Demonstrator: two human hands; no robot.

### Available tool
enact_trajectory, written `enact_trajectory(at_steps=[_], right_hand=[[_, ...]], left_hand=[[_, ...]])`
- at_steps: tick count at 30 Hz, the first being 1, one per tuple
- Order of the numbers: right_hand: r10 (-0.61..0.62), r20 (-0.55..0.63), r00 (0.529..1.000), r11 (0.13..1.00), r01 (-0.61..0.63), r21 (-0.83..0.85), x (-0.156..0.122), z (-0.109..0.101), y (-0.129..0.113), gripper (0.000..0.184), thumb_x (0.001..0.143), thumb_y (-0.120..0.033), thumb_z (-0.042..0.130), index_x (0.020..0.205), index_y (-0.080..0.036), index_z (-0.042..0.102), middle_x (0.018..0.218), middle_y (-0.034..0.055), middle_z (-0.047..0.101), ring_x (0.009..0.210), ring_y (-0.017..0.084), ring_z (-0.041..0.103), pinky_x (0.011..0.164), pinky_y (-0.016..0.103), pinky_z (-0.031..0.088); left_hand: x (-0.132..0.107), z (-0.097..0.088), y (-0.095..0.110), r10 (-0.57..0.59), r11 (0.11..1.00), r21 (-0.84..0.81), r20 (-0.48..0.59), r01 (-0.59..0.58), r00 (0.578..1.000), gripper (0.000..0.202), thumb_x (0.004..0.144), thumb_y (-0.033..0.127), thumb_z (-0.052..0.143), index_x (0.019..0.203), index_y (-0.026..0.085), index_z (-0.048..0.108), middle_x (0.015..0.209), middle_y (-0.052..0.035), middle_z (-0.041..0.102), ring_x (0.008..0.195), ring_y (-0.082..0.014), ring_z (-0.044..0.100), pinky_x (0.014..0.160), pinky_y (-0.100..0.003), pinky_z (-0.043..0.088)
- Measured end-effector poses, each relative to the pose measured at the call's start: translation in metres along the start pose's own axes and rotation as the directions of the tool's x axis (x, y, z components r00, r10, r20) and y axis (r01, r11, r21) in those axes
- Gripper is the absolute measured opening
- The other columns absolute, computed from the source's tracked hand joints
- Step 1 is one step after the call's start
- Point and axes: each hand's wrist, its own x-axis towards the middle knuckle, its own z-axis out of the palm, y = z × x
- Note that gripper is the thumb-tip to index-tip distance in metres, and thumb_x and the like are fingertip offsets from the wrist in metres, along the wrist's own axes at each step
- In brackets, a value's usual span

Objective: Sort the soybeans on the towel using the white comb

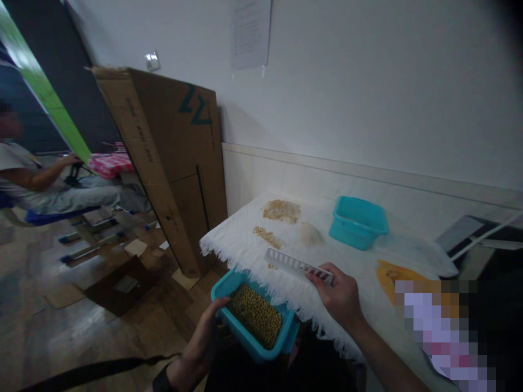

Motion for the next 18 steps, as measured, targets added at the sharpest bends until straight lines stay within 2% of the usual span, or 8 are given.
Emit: enact_trajectory(at_steps=[3,6,9,12,14,16,18], right_hand=[[-0.038,0.031,0.999,0.999,0.038,-0.006,-0.007,-0.001,-0.001,0.035,0.094,-0.047,0.073,0.070,-0.021,0.070,0.049,-0.0031,0.063,0.038,0.013,0.056,0.041,0.021,0.041],[-0.069,0.037,0.997,0.998,0.070,-0.009,-0.015,0.000,-0.005,0.030,0.096,-0.044,0.072,0.078,-0.021,0.078,0.056,-0.0002,0.071,0.043,0.015,0.064,0.044,0.021,0.048],[-0.070,0.046,0.997,0.998,0.070,-0.001,-0.022,0.002,-0.011,0.027,0.097,-0.043,0.071,0.086,-0.023,0.083,0.066,0.0032,0.079,0.049,0.019,0.071,0.048,0.022,0.054],[-0.050,0.104,0.993,0.999,0.048,0.022,-0.027,0.004,-0.016,0.025,0.098,-0.043,0.070,0.092,-0.024,0.086,0.076,0.0054,0.084,0.059,0.022,0.078,0.055,0.025,0.060],[-0.020,0.126,0.992,0.999,0.016,0.038,-0.028,0.003,-0.019,0.026,0.097,-0.045,0.071,0.088,-0.024,0.085,0.072,0.0043,0.082,0.056,0.022,0.075,0.053,0.025,0.058],[0.028,0.123,0.992,0.999,-0.033,0.042,-0.022,0.002,-0.021,0.031,0.095,-0.049,0.073,0.079,-0.023,0.080,0.060,0.0014,0.075,0.047,0.018,0.067,0.046,0.024,0.051],[0.079,0.088,0.993,0.996,-0.083,0.038,-0.010,0.001,-0.020,0.036,0.091,-0.052,0.075,0.071,-0.022,0.074,0.054,-0.0004,0.068,0.044,0.016,0.060,0.044,0.023,0.045]], left_hand=[[-0.003,0.001,0.000,0.049,0.999,-0.019,0.004,-0.049,0.999,0.067,0.070,0.058,0.090,0.122,0.022,0.068,0.121,-0.0145,0.079,0.110,-0.0384,0.076,0.089,-0.048,0.061],[-0.004,0.000,-0.002,0.066,0.997,-0.030,0.001,-0.066,0.998,0.067,0.067,0.055,0.092,0.121,0.023,0.068,0.116,-0.0126,0.079,0.105,-0.0377,0.077,0.088,-0.049,0.061],[-0.004,-0.001,-0.003,0.049,0.999,-0.023,-0.012,-0.049,0.999,0.064,0.069,0.054,0.091,0.121,0.023,0.069,0.111,-0.0116,0.079,0.104,-0.0373,0.077,0.088,-0.048,0.061],[-0.003,-0.002,-0.005,0.061,0.998,-0.020,0.010,-0.061,0.998,0.065,0.069,0.055,0.091,0.121,0.022,0.069,0.108,-0.0114,0.079,0.106,-0.0379,0.076,0.088,-0.048,0.061],[-0.002,-0.004,-0.007,0.088,0.996,-0.035,0.030,-0.087,0.996,0.070,0.064,0.052,0.094,0.123,0.023,0.068,0.110,-0.0113,0.079,0.106,-0.0387,0.076,0.089,-0.049,0.062],[0.000,-0.008,-0.009,0.085,0.995,-0.046,0.024,-0.083,0.996,0.074,0.061,0.051,0.096,0.123,0.024,0.066,0.113,-0.0118,0.079,0.105,-0.0392,0.077,0.090,-0.051,0.062],[0.001,-0.012,-0.011,0.105,0.994,-0.045,0.055,-0.103,0.993,0.072,0.064,0.051,0.095,0.125,0.026,0.065,0.119,-0.0121,0.078,0.107,-0.0390,0.077,0.093,-0.052,0.062]])
